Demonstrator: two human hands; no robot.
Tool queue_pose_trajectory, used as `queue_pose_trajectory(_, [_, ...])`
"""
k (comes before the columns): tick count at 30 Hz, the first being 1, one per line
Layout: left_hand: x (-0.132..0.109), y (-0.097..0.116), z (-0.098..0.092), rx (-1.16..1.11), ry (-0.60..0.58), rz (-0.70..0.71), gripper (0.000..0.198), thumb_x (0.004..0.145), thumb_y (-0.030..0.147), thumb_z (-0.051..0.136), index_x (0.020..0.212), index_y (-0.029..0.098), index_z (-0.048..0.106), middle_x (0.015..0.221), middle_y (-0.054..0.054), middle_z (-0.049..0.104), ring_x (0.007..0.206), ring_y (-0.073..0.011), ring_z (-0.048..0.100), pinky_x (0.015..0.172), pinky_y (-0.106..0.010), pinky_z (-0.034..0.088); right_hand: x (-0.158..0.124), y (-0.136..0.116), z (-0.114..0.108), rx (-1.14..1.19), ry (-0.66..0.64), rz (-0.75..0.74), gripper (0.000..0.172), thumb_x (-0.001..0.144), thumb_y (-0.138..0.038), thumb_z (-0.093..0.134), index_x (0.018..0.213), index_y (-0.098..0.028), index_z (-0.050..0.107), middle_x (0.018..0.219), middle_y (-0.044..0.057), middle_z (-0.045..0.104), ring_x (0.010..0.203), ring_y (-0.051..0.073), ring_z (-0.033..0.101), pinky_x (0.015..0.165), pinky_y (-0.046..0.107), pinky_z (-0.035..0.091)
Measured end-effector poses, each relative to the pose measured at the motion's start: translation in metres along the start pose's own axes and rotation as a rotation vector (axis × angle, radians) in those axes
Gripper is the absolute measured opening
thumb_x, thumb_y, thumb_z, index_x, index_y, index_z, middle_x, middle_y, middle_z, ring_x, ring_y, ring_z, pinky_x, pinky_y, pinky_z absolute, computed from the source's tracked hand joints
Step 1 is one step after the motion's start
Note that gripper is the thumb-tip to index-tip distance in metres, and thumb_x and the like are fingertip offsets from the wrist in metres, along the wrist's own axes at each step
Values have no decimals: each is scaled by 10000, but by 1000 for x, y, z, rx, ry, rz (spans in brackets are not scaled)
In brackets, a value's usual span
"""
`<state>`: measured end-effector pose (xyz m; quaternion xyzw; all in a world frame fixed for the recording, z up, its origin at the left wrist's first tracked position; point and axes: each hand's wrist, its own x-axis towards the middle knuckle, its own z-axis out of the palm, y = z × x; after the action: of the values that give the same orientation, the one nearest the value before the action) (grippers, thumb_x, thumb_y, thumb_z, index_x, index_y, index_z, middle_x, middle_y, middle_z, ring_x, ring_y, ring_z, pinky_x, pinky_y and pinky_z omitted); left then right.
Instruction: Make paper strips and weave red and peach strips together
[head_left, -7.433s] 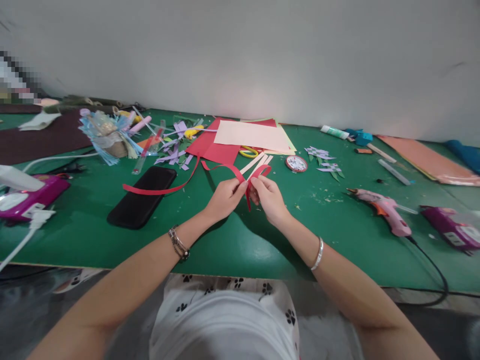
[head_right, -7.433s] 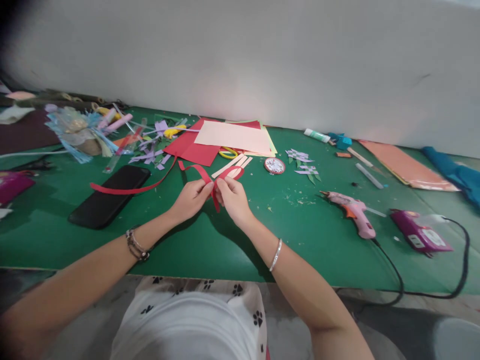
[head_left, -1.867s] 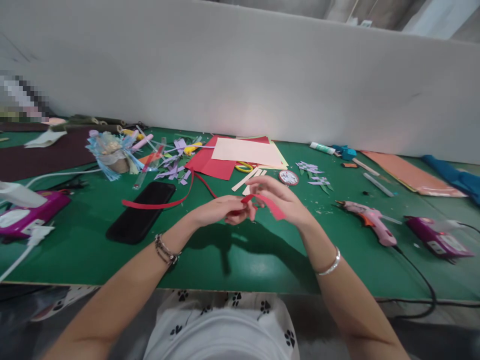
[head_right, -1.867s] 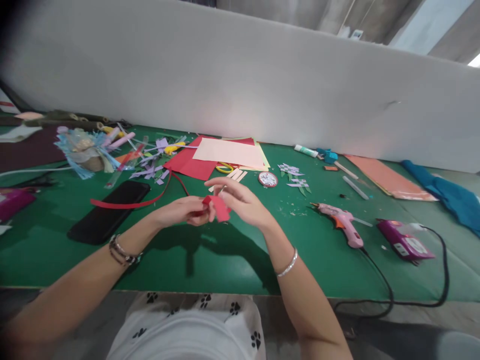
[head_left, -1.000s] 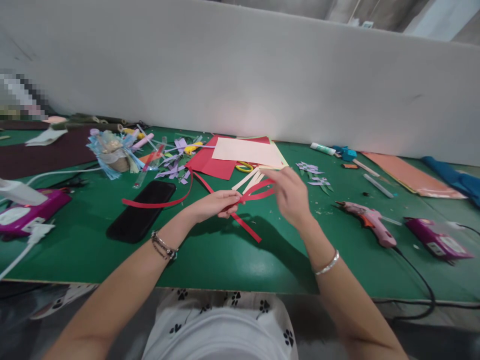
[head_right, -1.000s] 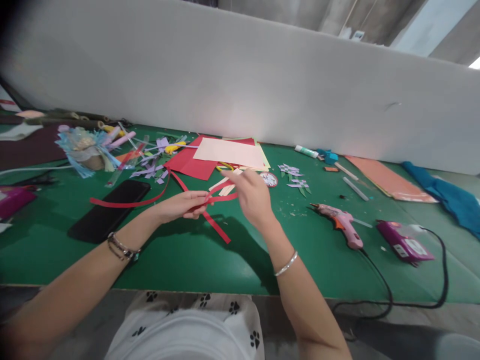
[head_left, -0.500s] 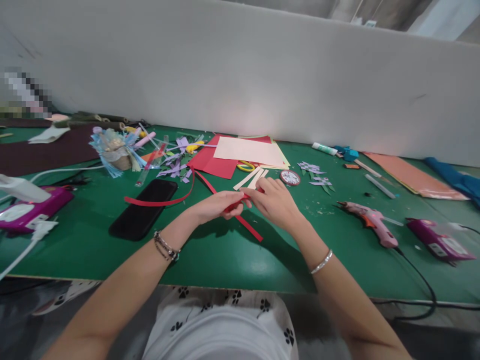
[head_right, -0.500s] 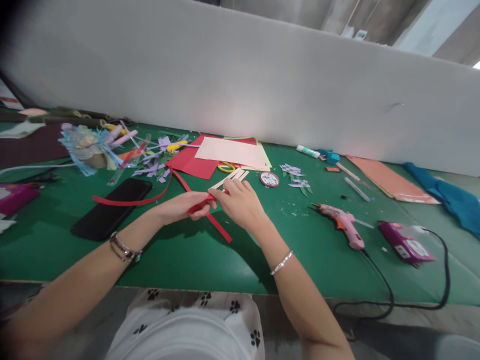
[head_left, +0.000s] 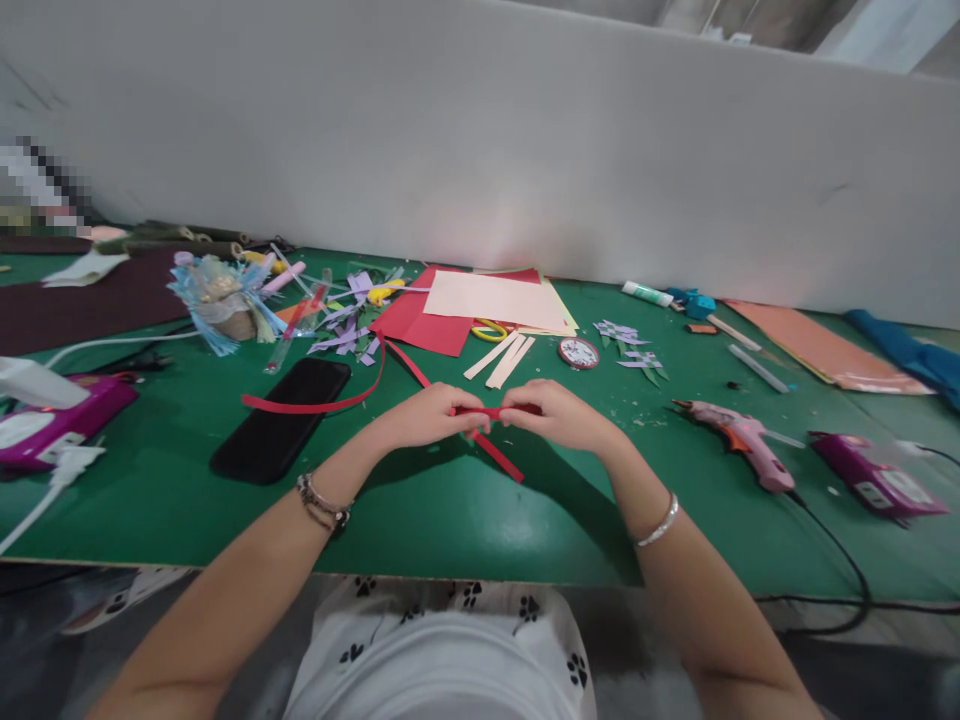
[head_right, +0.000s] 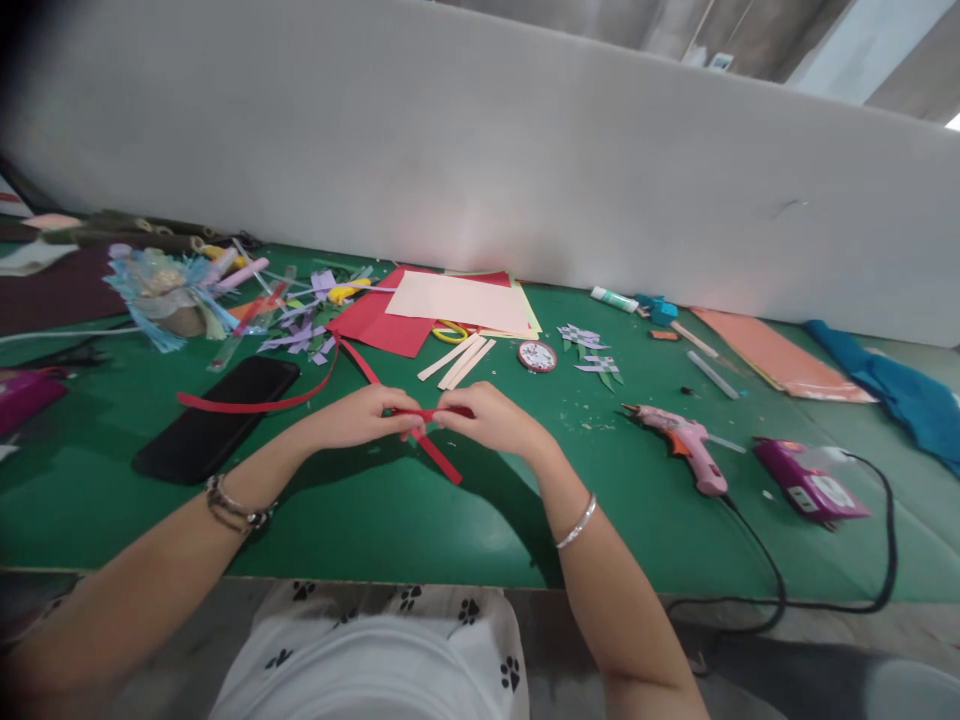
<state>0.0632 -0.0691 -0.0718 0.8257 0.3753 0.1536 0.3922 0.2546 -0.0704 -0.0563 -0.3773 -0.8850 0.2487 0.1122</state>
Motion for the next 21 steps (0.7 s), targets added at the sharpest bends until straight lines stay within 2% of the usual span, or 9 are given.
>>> queue_pose_trajectory(2, [-1,-2,-3,27,128,16,305,784,380,433,757,156,640,717,-14,612,682,-127,516,625,-203,366,-1,3,-2,57,81,37,257,809,-299,413,646,-143,537,525,-38,436,498,72,367,541,209,315])
queue_pose_trajectory(4, [-2,-4,-7,47,262,14,282,760,392,468,768,163,633,735,-11,606,705,-135,507,641,-211,360,-3,4,-4,102,134,54,249,804,-295,418,649,-141,537,504,-47,399,480,66,338,489,195,273])
queue_pose_trajectory(6, [-4,-5,-11,37,342,-7,282,743,413,490,751,160,614,695,4,585,657,-125,490,612,-210,351,-5,4,-6,131,166,63,250,803,-297,416,653,-140,540,483,-54,378,462,63,324,472,195,258])
queue_pose_trajectory(11, [-7,-5,-14,-27,403,-33,320,722,437,503,599,145,546,544,40,490,547,-94,426,562,-204,333,-6,4,-8,204,223,88,253,796,-298,414,650,-141,549,469,-56,374,435,60,303,446,201,238])
queue_pose_trajectory(16, [-4,-5,-12,-201,450,-17,253,687,390,546,724,143,587,672,15,569,607,-98,462,586,-204,357,-4,4,-5,191,250,107,240,765,-315,470,640,-137,572,444,-56,380,423,59,313,435,201,233])
queue_pose_trajectory(21, [0,-10,-10,-322,525,-37,270,644,404,573,700,144,527,634,30,493,576,-87,434,554,-208,353,-4,4,-3,248,289,132,223,775,-286,449,672,-139,582,417,-62,398,385,58,344,420,193,248])
